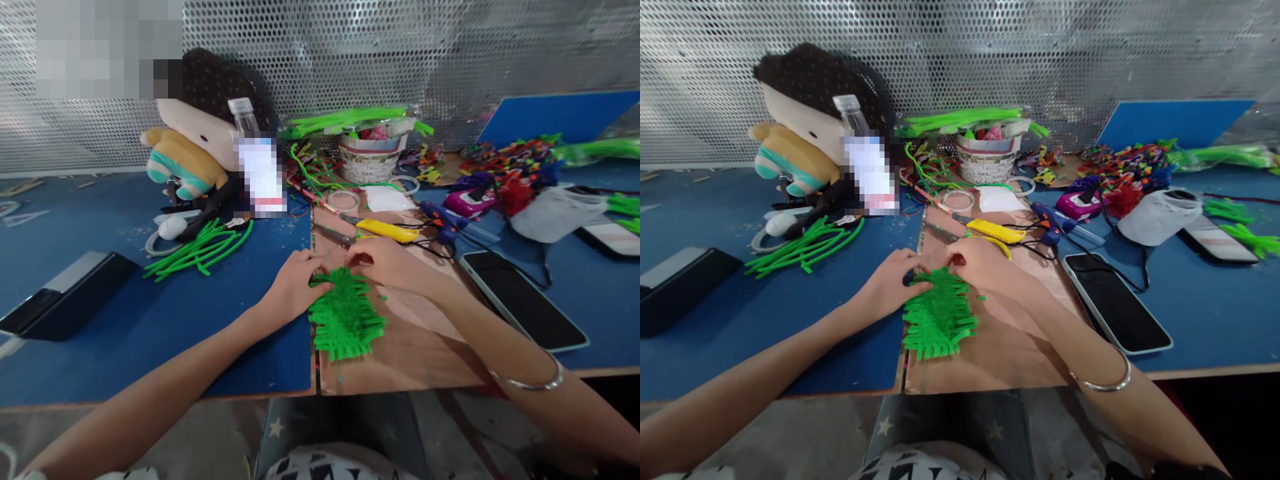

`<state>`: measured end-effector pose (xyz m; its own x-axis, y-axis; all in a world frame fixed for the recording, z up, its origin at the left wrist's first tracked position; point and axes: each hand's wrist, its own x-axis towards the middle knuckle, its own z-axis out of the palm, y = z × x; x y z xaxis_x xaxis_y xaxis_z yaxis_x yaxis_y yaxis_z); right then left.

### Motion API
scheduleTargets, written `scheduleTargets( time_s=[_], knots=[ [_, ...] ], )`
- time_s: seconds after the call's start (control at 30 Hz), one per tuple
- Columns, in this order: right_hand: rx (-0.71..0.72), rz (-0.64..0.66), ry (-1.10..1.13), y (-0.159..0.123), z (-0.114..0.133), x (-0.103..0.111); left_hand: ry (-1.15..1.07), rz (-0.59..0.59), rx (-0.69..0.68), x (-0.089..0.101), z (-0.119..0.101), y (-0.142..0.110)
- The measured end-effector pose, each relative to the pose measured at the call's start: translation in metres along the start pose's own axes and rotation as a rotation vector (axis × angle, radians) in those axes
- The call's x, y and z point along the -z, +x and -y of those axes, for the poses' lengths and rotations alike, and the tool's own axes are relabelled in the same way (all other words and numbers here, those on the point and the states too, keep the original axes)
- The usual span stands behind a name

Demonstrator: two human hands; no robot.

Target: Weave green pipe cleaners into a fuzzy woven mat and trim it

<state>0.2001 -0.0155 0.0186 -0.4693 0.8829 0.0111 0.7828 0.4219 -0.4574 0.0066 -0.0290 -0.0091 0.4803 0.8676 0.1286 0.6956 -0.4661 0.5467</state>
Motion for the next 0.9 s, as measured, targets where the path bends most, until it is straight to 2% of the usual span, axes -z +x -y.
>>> scheduleTargets(
  time_s=[0.13, 0.4, 0.63, 0.9],
  knots=[
    [0.057, 0.079, -0.131, 0.000, 0.002, -0.009, 0.146, 0.014, 0.007, -0.002, -0.002, -0.001],
    [0.030, 0.119, -0.206, -0.001, 0.008, -0.020, 0.157, 0.096, 0.076, -0.004, -0.004, 0.003],
    [0.036, 0.160, -0.311, -0.001, 0.010, -0.027, 0.202, 0.152, 0.075, -0.005, -0.005, 0.002],
    [0.023, 0.184, -0.249, -0.002, 0.013, -0.025, 0.229, 0.180, 0.056, -0.004, -0.006, 0.002]
  ],
)
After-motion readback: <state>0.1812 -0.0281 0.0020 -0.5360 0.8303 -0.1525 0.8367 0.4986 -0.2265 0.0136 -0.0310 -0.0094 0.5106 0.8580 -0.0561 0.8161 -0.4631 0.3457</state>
